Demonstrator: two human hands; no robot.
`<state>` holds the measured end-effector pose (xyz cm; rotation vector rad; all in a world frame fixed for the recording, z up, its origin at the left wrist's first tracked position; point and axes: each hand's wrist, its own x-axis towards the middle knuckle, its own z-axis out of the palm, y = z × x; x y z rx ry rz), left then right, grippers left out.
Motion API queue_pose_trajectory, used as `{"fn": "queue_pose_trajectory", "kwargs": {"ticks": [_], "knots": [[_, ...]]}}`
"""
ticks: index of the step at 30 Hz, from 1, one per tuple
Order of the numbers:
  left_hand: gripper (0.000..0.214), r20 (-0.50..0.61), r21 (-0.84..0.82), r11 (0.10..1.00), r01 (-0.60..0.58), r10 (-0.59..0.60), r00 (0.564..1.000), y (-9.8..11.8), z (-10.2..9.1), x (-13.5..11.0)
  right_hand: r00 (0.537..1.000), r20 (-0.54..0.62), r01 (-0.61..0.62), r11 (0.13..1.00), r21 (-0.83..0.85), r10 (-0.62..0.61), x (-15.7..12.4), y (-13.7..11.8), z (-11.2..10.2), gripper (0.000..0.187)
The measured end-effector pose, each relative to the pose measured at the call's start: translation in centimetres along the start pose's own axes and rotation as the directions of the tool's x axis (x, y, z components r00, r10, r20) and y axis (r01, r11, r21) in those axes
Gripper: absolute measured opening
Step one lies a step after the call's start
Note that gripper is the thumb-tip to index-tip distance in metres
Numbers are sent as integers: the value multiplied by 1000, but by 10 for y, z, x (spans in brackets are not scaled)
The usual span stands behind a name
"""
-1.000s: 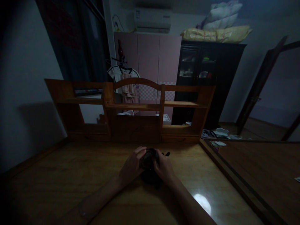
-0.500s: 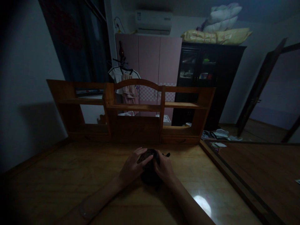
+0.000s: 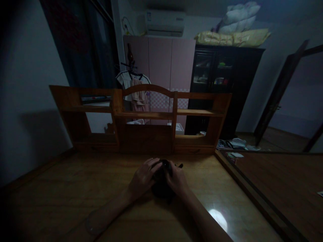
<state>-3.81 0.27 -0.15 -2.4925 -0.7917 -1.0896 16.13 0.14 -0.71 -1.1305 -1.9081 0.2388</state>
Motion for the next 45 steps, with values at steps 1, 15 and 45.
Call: {"fn": "queue_pose_trajectory", "kwargs": {"ticks": [1, 15, 45], "knots": [[58, 6, -8, 1000, 0, 0, 1000, 0, 0, 0, 1000, 3, -3, 1000, -4, 3, 0, 0, 0, 28], [59, 29, -1, 1000, -10, 10, 1000, 1, 0, 3, 1000, -3, -21, 997, -76, 20, 1, 0, -1, 26], [65, 54, 7, 1000, 28, -28, 998, 0, 7, 0, 999, -11, -32, 999, 37, 32, 4, -14, -1, 44]]}}
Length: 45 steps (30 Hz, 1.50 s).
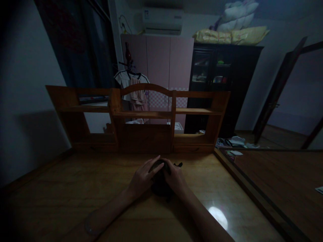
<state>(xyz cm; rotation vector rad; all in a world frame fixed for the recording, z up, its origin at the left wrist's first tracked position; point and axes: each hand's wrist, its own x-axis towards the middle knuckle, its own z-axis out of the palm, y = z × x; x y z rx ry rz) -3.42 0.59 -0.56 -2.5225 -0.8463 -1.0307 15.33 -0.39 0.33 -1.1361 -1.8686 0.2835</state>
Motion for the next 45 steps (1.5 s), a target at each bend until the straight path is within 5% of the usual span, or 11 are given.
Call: {"fn": "queue_pose_trajectory", "kwargs": {"ticks": [13, 45], "knots": [[66, 62, -41, 998, 50, -47, 997, -1, -1, -1, 999, -4, -42, 999, 29, 43, -1, 2, 2, 37], [62, -37, 68, 997, -23, 26, 999, -1, -1, 1, 998, -46, -41, 999, -31, 39, 0, 4, 1, 36]]}}
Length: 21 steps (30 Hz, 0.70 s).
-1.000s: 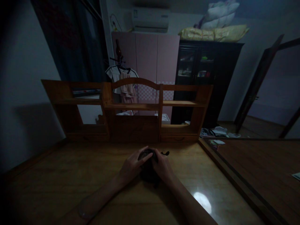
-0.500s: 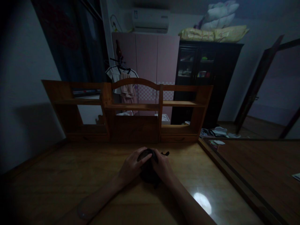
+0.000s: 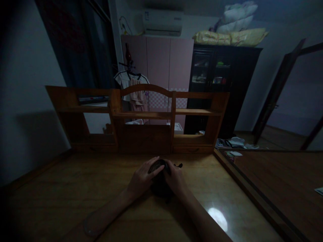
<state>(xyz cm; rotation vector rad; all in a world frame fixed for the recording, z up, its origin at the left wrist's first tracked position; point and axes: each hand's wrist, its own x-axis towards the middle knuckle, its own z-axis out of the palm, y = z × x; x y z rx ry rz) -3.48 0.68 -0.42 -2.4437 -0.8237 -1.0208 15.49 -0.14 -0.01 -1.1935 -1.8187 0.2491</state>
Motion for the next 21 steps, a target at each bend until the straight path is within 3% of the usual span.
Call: {"fn": "queue_pose_trajectory", "kwargs": {"ticks": [21], "knots": [[60, 35, -50, 998, 44, -43, 998, 0, 0, -1, 1000, -6, -6, 999, -32, 6, 0, 3, 1, 29]]}}
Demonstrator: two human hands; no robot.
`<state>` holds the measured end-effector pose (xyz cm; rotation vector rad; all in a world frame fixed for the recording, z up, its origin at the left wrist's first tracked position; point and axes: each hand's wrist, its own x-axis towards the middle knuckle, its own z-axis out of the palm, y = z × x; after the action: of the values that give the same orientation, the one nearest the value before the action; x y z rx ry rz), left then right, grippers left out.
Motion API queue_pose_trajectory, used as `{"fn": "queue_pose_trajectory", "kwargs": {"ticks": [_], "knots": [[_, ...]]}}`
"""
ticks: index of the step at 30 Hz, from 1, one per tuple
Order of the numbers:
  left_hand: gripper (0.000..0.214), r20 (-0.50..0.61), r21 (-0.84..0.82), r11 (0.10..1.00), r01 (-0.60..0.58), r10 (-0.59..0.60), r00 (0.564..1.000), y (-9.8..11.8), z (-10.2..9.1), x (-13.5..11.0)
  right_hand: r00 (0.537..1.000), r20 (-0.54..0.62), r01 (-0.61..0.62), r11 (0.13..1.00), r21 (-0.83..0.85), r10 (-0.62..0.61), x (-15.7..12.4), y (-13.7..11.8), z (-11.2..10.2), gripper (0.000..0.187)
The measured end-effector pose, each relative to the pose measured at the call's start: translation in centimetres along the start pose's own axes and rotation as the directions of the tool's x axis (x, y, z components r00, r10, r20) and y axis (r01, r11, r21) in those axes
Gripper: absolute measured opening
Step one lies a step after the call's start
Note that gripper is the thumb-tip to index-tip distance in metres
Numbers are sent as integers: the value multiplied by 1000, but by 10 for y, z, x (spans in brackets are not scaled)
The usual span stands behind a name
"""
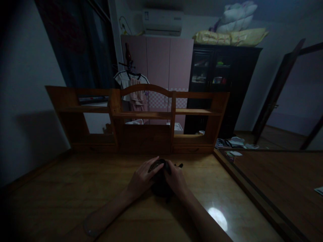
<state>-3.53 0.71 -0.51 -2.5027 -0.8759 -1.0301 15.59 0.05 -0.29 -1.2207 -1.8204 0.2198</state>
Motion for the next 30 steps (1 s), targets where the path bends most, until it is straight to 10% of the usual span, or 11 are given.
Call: {"fn": "queue_pose_trajectory", "kwargs": {"ticks": [30], "knots": [[79, -22, -238, 949, 207, -219, 975, -1, -1, 0, 989, 24, 143, 984, 102, -146, -1, -3, -14, 45]]}}
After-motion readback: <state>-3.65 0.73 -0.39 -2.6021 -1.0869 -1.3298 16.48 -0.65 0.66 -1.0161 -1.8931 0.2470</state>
